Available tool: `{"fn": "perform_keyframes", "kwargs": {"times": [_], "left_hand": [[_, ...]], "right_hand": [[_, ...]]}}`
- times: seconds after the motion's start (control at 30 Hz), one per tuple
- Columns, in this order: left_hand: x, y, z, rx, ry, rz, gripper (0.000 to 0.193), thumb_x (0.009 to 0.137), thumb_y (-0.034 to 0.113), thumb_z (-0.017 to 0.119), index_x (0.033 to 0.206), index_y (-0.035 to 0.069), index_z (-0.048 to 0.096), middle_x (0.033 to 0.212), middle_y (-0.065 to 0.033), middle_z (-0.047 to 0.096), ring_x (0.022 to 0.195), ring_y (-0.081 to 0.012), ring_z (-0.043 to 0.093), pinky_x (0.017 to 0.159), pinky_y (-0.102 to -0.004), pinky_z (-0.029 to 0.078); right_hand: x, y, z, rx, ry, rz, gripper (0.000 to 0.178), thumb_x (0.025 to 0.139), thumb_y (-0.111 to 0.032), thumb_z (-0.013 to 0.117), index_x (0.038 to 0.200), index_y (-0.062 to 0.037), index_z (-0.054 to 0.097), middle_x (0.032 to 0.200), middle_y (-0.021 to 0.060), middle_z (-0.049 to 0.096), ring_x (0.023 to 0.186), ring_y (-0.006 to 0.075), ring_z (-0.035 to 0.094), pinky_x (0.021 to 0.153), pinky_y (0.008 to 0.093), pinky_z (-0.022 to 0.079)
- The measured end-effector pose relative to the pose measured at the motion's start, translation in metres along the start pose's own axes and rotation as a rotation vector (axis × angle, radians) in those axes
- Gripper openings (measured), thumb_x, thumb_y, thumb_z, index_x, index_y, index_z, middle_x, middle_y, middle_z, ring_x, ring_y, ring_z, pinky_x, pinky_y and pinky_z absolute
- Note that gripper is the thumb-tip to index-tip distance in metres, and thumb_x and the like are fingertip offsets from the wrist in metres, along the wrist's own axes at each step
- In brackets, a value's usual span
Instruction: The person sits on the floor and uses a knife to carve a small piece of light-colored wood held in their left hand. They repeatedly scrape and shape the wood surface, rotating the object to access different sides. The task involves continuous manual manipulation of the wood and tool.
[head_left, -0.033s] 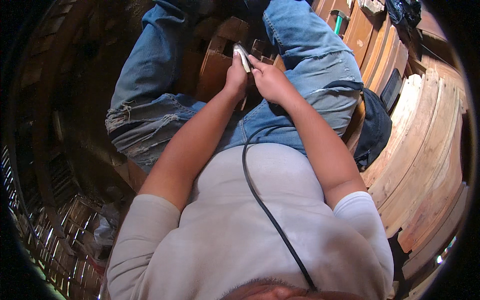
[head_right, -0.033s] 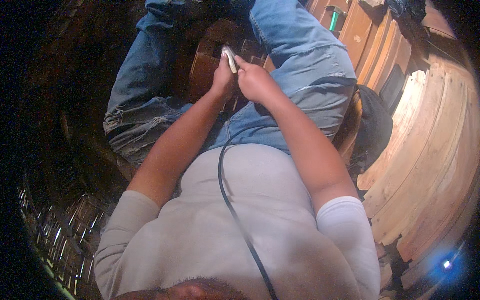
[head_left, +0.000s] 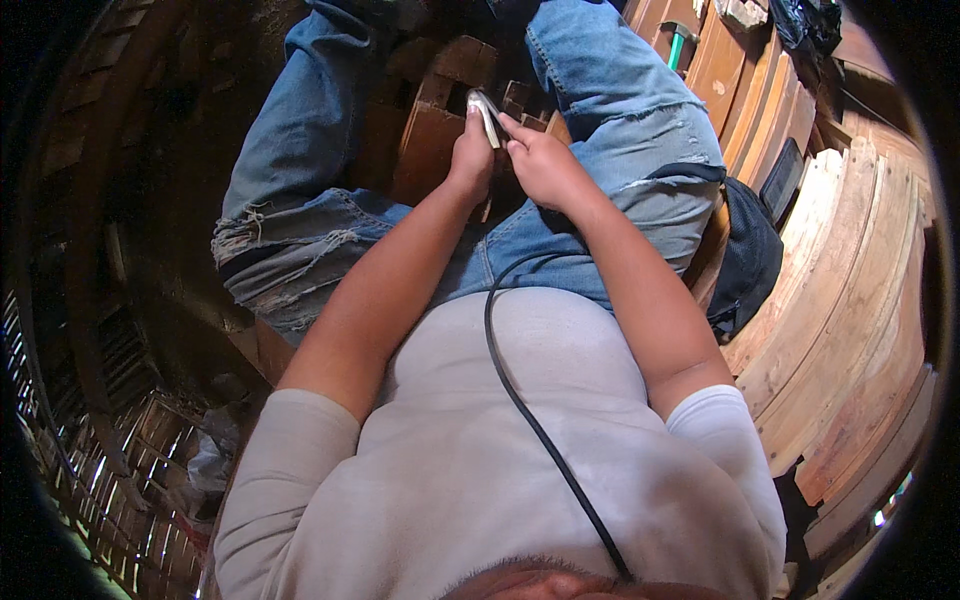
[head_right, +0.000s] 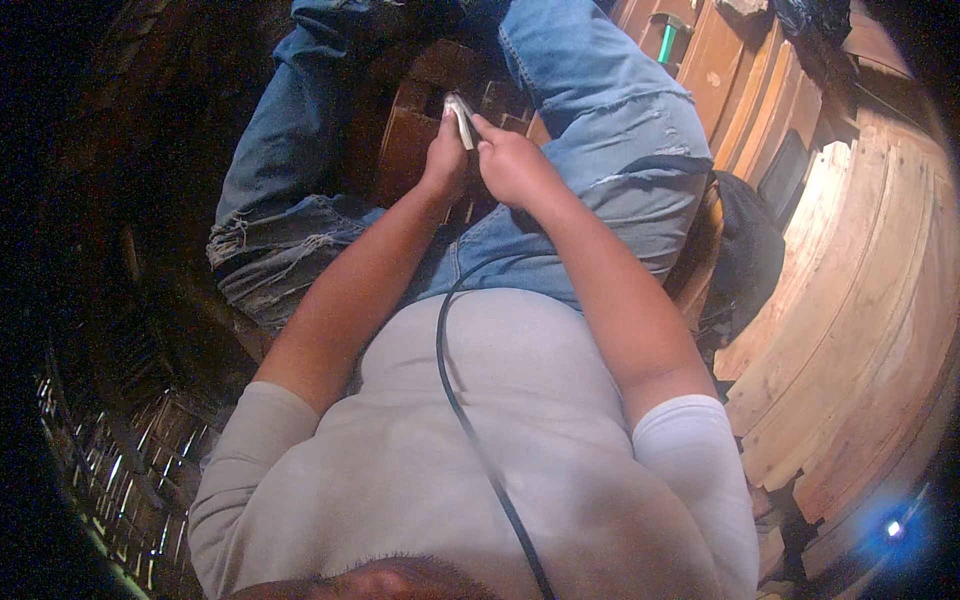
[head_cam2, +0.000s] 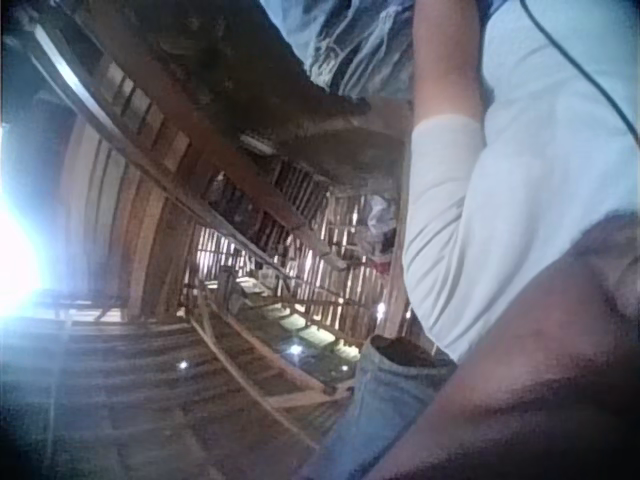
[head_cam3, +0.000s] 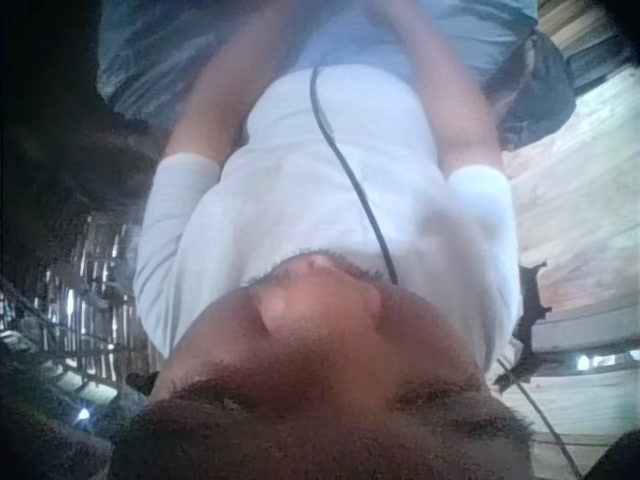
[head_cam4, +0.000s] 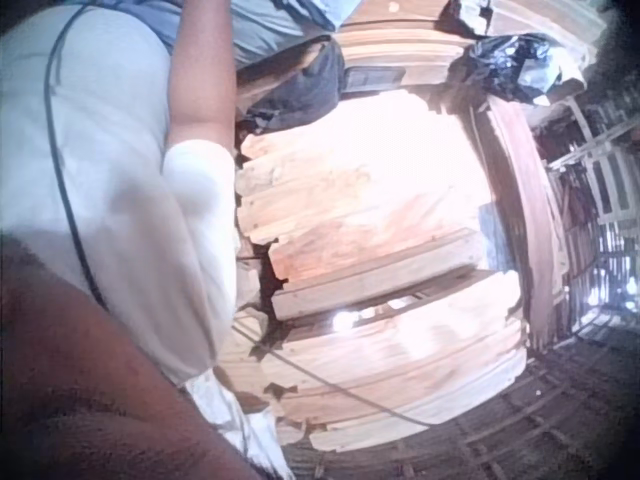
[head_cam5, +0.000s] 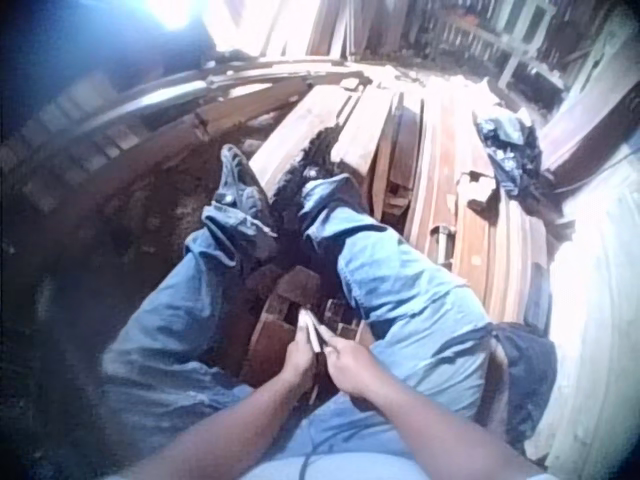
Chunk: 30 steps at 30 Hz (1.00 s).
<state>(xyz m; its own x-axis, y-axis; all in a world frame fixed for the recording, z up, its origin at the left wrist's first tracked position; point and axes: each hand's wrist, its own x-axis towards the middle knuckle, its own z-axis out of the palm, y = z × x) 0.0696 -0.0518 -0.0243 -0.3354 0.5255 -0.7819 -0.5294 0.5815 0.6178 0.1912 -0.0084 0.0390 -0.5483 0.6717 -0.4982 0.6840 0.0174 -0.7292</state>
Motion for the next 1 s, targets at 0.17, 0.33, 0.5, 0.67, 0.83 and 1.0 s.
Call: {"fn": "perform_keyframes", "kwargs": {"times": [0.17, 0.33, 0.5, 0.67, 0.83, 1.0], "left_hand": [[0.000, -0.001, -0.003, 0.118, 0.011, -0.033, 0.077, 0.105, 0.063, 0.034, 0.129, -0.003, 0.063, 0.113, -0.0151, 0.068, 0.093, -0.0227, 0.065, 0.081, -0.0361, 0.051], [0.010, -0.009, -0.002, 0.122, 0.002, 0.017, 0.076, 0.105, 0.062, 0.033, 0.132, -0.003, 0.061, 0.115, -0.0154, 0.068, 0.096, -0.0226, 0.064, 0.084, -0.0358, 0.050], [0.003, 0.000, -0.002, 0.040, -0.049, -0.015, 0.074, 0.106, 0.062, 0.033, 0.134, 0.000, 0.061, 0.117, -0.0133, 0.068, 0.102, -0.0217, 0.064, 0.090, -0.0365, 0.049], [-0.001, 0.003, 0.007, 0.169, 0.005, -0.021, 0.072, 0.107, 0.059, 0.031, 0.131, -0.002, 0.061, 0.118, -0.0154, 0.068, 0.105, -0.0239, 0.064, 0.094, -0.0376, 0.049], [-0.001, -0.002, 0.008, 0.079, -0.042, 0.030, 0.071, 0.108, 0.059, 0.033, 0.130, -0.003, 0.062, 0.114, -0.0144, 0.068, 0.101, -0.0225, 0.065, 0.089, -0.0366, 0.050], [0.000, 0.004, 0.000, 0.104, -0.007, -0.050, 0.066, 0.106, 0.060, 0.037, 0.116, 0.003, 0.068, 0.098, -0.0102, 0.068, 0.083, -0.0191, 0.065, 0.072, -0.0344, 0.051]], "right_hand": [[-0.010, 0.000, -0.001, 0.015, 0.003, 0.010, 0.048, 0.102, -0.020, 0.046, 0.150, -0.0152, 0.051, 0.117, 0.0328, 0.066, 0.108, 0.0426, 0.067, 0.097, 0.0431, 0.050], [-0.011, -0.004, 0.002, 0.020, 0.046, -0.020, 0.049, 0.102, -0.020, 0.045, 0.148, -0.0083, 0.051, 0.122, 0.0326, 0.064, 0.113, 0.0464, 0.063, 0.100, 0.0489, 0.049], [-0.010, -0.006, 0.005, -0.016, 0.074, -0.044, 0.048, 0.102, -0.020, 0.047, 0.149, -0.0121, 0.052, 0.120, 0.0325, 0.065, 0.111, 0.0452, 0.065, 0.099, 0.0446, 0.049], [-0.002, 0.012, 0.013, 0.006, 0.119, -0.065, 0.049, 0.101, -0.020, 0.045, 0.149, -0.0102, 0.051, 0.125, 0.0318, 0.063, 0.115, 0.0434, 0.064, 0.100, 0.0440, 0.049], [0.013, 0.020, 0.018, -0.071, 0.167, -0.117, 0.049, 0.102, -0.021, 0.045, 0.150, -0.0102, 0.051, 0.107, 0.0290, 0.069, 0.092, 0.0407, 0.069, 0.085, 0.0442, 0.054], [-0.013, 0.000, -0.007, 0.416, 0.025, 0.170, 0.051, 0.105, -0.020, 0.048, 0.156, -0.0146, 0.045, 0.066, 0.0004, 0.051, 0.045, 0.0096, 0.045, 0.043, 0.0294, 0.042]]}}
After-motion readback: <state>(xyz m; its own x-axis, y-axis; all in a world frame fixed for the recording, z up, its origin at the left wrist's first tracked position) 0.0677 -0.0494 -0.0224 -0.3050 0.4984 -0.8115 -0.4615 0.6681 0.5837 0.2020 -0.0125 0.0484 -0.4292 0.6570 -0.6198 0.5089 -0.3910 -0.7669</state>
